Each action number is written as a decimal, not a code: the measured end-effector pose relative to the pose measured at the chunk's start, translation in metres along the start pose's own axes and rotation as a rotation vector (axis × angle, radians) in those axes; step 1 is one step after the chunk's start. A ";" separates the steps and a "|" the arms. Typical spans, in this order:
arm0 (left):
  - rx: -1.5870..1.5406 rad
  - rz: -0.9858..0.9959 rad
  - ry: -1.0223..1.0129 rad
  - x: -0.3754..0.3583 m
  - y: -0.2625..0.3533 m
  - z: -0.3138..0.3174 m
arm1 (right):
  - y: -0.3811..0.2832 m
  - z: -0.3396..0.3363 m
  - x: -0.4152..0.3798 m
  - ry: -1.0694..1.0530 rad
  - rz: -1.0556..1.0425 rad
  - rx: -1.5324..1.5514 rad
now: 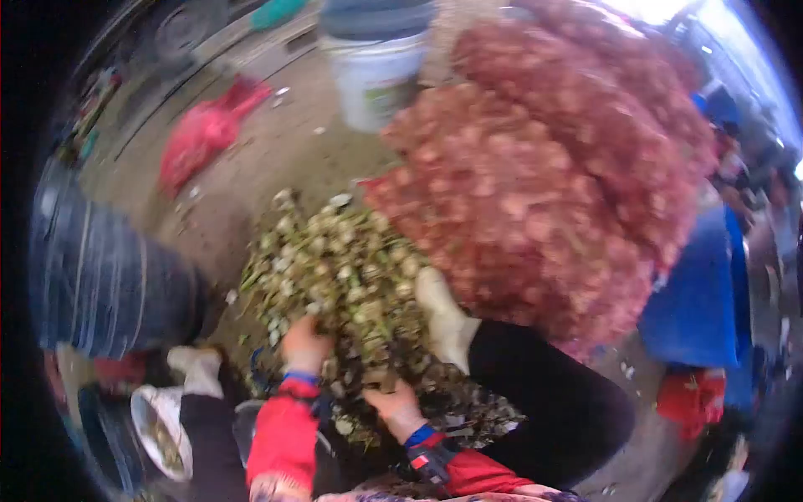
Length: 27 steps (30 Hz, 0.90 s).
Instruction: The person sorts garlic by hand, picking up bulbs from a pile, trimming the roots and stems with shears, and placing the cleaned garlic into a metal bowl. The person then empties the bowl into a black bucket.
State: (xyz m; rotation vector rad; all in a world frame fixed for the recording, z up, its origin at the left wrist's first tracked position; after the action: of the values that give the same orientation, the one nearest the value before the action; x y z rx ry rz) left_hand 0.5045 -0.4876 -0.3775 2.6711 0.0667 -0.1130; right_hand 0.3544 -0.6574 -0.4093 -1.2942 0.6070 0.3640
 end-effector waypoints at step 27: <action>-0.890 0.130 -0.081 -0.202 -0.012 -0.079 | -0.078 0.042 -0.110 -0.301 -0.681 -0.934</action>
State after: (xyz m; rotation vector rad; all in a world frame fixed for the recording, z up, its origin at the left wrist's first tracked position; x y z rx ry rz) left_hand 0.3079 -0.4471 -0.2941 1.7743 -0.0697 -0.1146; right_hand 0.3209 -0.6273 -0.2754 -2.1773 -0.3422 0.2610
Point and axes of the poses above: each hand's wrist, its own x-axis towards the middle knuckle, its own z-axis out of the palm, y = z × x, the point moved 8 cm from there along x, towards the middle knuckle, and after that the axes turned 3 degrees about z, right-handed, at the moved point
